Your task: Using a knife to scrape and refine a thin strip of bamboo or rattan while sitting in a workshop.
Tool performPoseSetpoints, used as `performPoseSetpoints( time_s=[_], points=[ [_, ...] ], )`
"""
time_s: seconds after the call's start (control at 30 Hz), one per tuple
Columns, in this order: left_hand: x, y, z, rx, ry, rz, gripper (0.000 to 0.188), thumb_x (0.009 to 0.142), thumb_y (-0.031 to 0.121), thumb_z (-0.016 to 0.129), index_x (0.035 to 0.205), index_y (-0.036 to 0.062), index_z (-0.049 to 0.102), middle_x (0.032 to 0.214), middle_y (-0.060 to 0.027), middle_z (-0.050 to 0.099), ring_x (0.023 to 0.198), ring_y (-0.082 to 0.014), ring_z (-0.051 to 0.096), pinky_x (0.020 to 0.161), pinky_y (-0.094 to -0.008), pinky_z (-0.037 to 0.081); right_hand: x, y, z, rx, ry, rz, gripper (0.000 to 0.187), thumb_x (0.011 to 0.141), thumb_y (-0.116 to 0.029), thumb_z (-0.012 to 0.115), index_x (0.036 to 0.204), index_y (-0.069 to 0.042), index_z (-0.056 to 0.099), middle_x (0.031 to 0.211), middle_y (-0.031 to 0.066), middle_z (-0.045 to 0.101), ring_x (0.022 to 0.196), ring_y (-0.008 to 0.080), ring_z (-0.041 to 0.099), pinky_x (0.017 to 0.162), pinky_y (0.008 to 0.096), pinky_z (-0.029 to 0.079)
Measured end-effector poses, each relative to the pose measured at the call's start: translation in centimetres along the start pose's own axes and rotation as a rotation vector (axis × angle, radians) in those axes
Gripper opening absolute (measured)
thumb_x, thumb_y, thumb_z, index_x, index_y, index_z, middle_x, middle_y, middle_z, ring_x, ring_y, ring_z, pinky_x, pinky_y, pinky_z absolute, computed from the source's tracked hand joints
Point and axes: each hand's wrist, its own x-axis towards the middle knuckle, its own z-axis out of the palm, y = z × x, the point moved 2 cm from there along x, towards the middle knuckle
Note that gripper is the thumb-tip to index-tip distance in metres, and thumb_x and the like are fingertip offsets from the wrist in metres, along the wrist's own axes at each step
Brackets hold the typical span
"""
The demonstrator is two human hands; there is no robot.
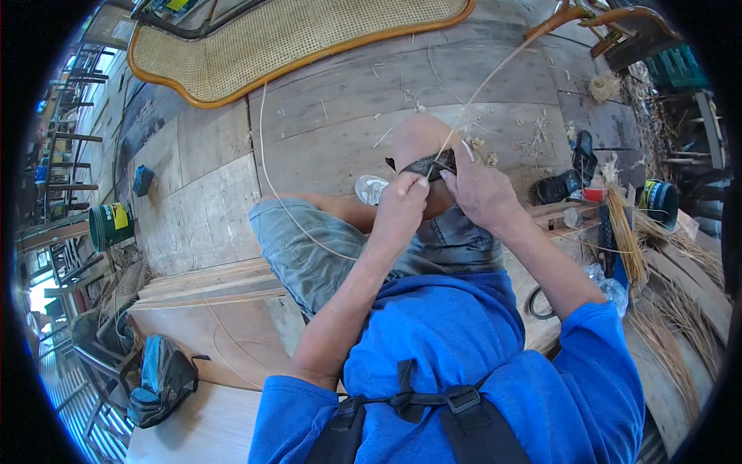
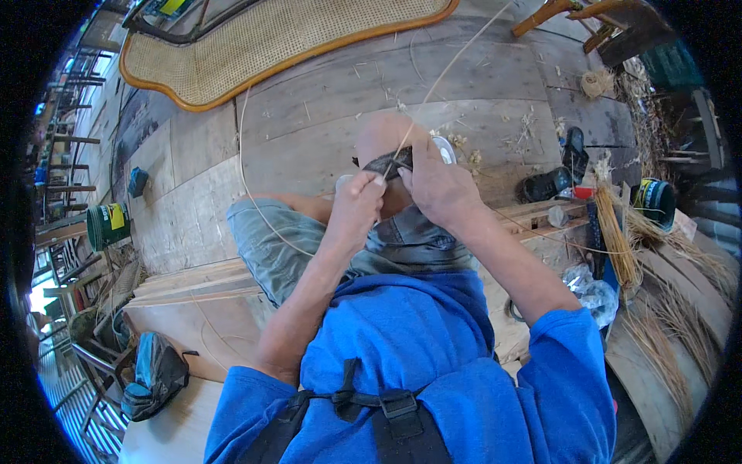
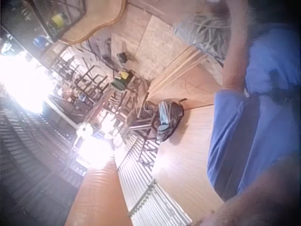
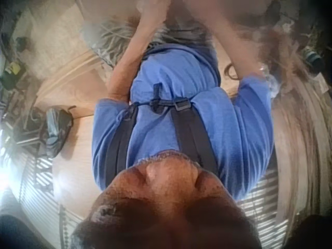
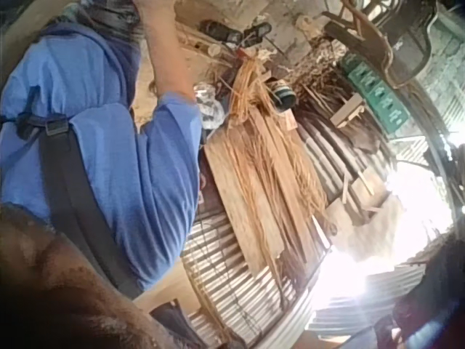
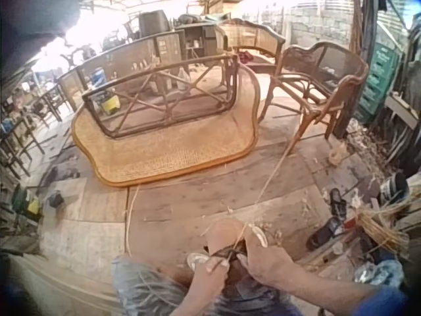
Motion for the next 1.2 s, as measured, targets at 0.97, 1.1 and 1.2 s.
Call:
performPoseSetpoints(
  time_s=[0.97,1.1,1.2],
  points=[
    [-10.5,15.8,-5.2,-0.744,-0.222,0.966,0.041,0.095,0.043,0.034,0.08,0.0094,0.051,0.056,0.0036,0.03,0.058,-0.0134,0.037,0.066,-0.0321,0.036,-4.7,-12.2,-2.6,2.093,-0.72,0.004,0.032,0.084,-0.03,0.061,0.103,-0.003,0.059,0.063,-0.0008,0.05,0.058,0.0098,0.049,0.051,0.0243,0.041],
    [-11.3,11.6,-4.0,-0.714,-0.074,0.803,0.036,0.092,0.041,0.043,0.087,0.007,0.054,0.062,0.001,0.044,0.07,-0.0165,0.048,0.078,-0.0349,0.038,-2.8,-10.6,-3.6,2.216,-0.35,0.072,0.026,0.084,-0.028,0.061,0.089,-0.003,0.056,0.063,-0.0003,0.05,0.058,0.0105,0.051,0.049,0.025,0.041],
    [-10.5,5.9,-5.4,-0.653,0.199,0.275,0.045,0.089,0.042,0.047,0.108,0.0016,0.054,0.099,-0.0118,0.056,0.102,-0.0257,0.053,0.092,-0.038,0.038,-1.0,-8.5,-1.8,1.961,-0.153,0.072,0.021,0.085,-0.024,0.061,0.08,-0.004,0.055,0.062,-0.0003,0.05,0.054,0.0098,0.05,0.048,0.0235,0.04]
  ],
)
